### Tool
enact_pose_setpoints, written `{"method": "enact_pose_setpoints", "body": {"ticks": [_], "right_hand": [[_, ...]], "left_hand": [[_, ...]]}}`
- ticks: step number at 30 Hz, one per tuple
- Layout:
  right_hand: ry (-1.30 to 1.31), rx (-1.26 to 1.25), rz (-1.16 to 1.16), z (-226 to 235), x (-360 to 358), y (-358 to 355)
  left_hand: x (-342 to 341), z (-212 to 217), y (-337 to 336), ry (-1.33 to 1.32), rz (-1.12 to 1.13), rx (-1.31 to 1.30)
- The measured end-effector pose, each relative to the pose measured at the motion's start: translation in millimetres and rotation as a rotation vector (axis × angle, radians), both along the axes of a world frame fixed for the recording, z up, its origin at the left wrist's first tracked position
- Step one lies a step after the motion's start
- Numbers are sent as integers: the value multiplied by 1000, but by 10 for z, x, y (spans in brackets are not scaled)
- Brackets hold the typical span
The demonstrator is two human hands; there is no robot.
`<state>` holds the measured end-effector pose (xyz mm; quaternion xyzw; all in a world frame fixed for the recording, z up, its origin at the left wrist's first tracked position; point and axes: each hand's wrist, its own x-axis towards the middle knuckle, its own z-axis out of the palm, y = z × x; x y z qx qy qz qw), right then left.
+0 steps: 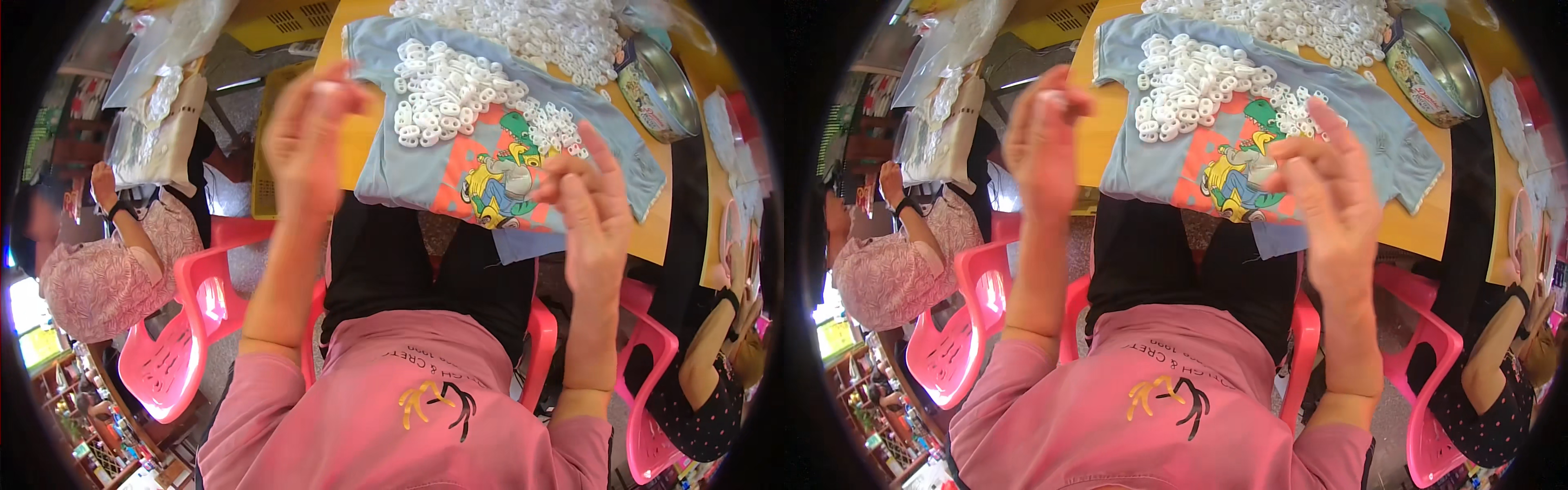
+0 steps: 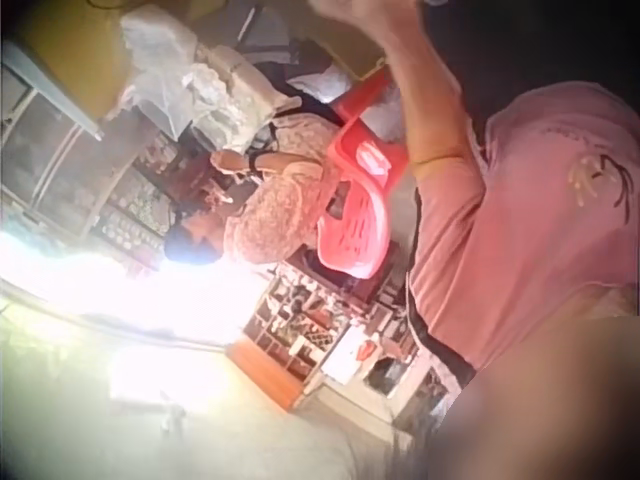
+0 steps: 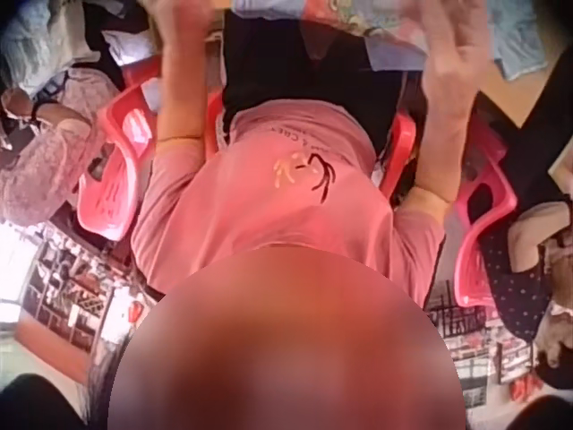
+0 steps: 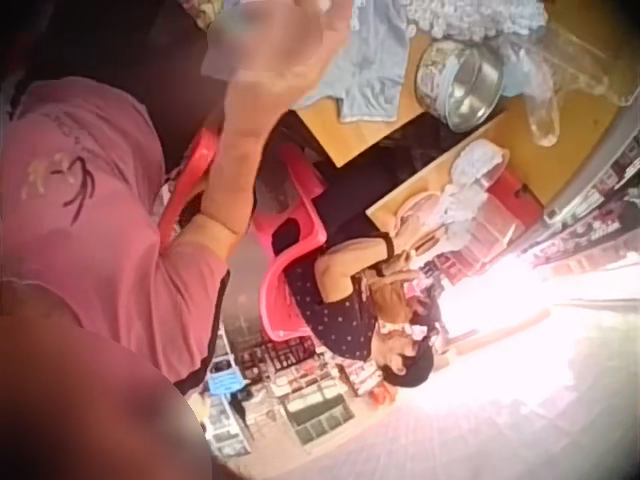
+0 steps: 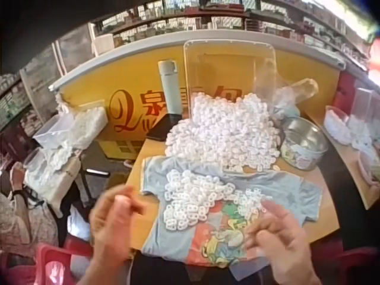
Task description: Sorting and inspecting small white plastic components on a table.
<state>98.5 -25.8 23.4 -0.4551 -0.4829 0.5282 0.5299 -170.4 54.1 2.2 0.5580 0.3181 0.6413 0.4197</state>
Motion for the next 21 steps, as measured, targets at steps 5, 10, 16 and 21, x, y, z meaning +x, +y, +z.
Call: {"method": "enact_pose_setpoints", "body": {"ticks": [5, 10, 16, 21], "right_hand": [[-163, 91, -308, -224, 678, 127], [-465, 84, -410, -352, 1064, 175], [-919, 173, -365, -302, 1028, 112], [-1050, 331, -321, -308, 734, 300]], "left_hand": [[-1038, -432, 410, 149, 375, -258], [-2154, -1498, 551, 641, 425, -475], [-1290, -938, 441, 635, 562, -203], [-145, -71, 14, 479, 346, 138]]}}
